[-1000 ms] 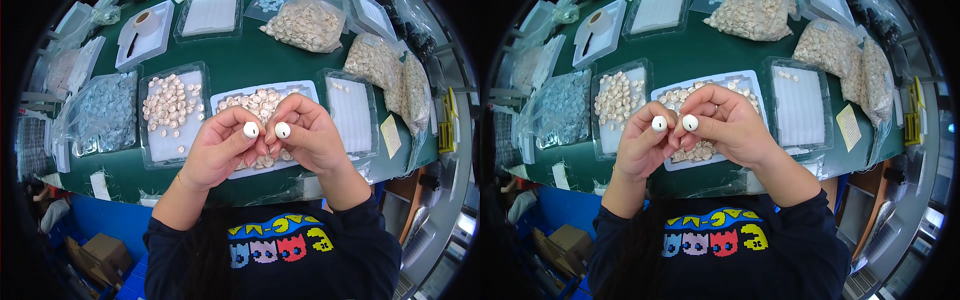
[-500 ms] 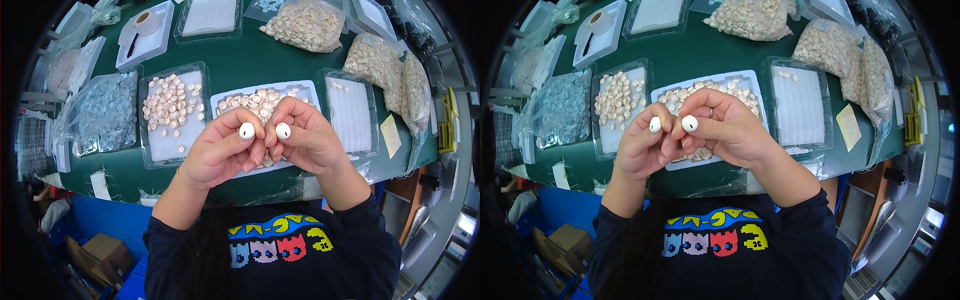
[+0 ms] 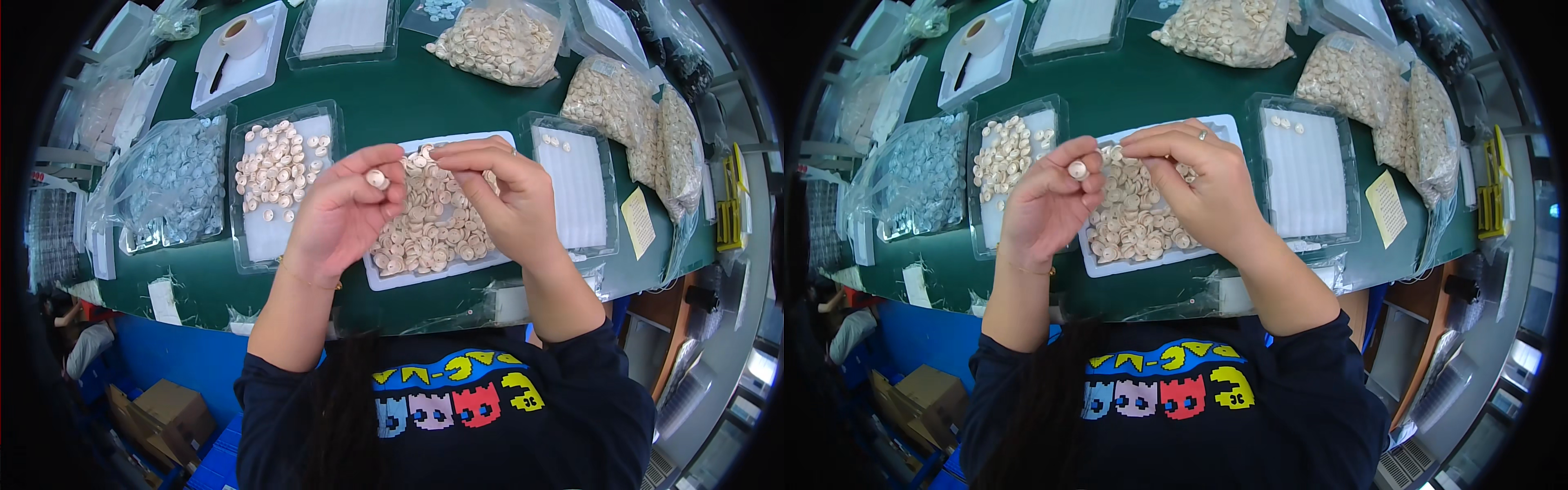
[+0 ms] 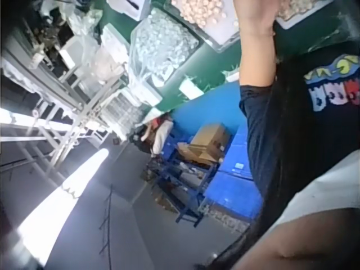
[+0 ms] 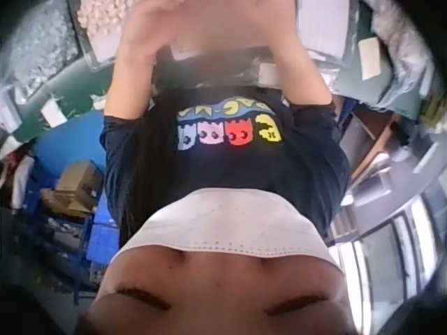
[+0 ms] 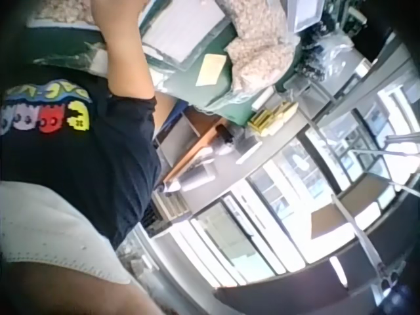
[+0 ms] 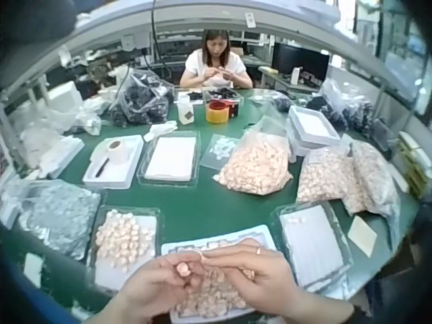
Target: The person picks earbud shell pieces from a tray, fits the pairs together by hand, and holds the paired components up toward the camera.
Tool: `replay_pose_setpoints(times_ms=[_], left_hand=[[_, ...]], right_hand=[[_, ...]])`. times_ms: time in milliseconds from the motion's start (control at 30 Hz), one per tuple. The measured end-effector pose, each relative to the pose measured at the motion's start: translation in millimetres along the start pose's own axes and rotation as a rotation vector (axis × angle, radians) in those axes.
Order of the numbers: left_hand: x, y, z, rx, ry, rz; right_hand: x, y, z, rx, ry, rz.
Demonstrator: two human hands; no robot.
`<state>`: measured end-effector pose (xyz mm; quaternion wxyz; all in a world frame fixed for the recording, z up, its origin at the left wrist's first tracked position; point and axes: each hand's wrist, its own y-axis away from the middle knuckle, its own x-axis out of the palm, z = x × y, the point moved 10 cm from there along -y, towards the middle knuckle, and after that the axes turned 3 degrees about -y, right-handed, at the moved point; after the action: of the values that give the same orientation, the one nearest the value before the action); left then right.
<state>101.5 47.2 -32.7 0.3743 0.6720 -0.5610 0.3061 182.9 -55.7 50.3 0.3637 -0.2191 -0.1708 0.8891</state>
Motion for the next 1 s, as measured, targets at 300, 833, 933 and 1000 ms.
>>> replay_pose_setpoints(times_ms=[300,833,933,1000], left_hand=[[5,28,-90,0.575,-1.646,-0.602],[17,4,-17,0.396,-2.258,-0.348],[18,5,-21,0.412,-2.198,-0.341],[22,10,-34,0.503,-2.151,-0.376]], right_hand=[[23,12,-42,0.113,0.556,0.438],[25,10,-44,0.181,0.488,0.403],[21,8,-45,0.239,0.438,0.377],[20,8,-46,0.258,0.402,0.370]])
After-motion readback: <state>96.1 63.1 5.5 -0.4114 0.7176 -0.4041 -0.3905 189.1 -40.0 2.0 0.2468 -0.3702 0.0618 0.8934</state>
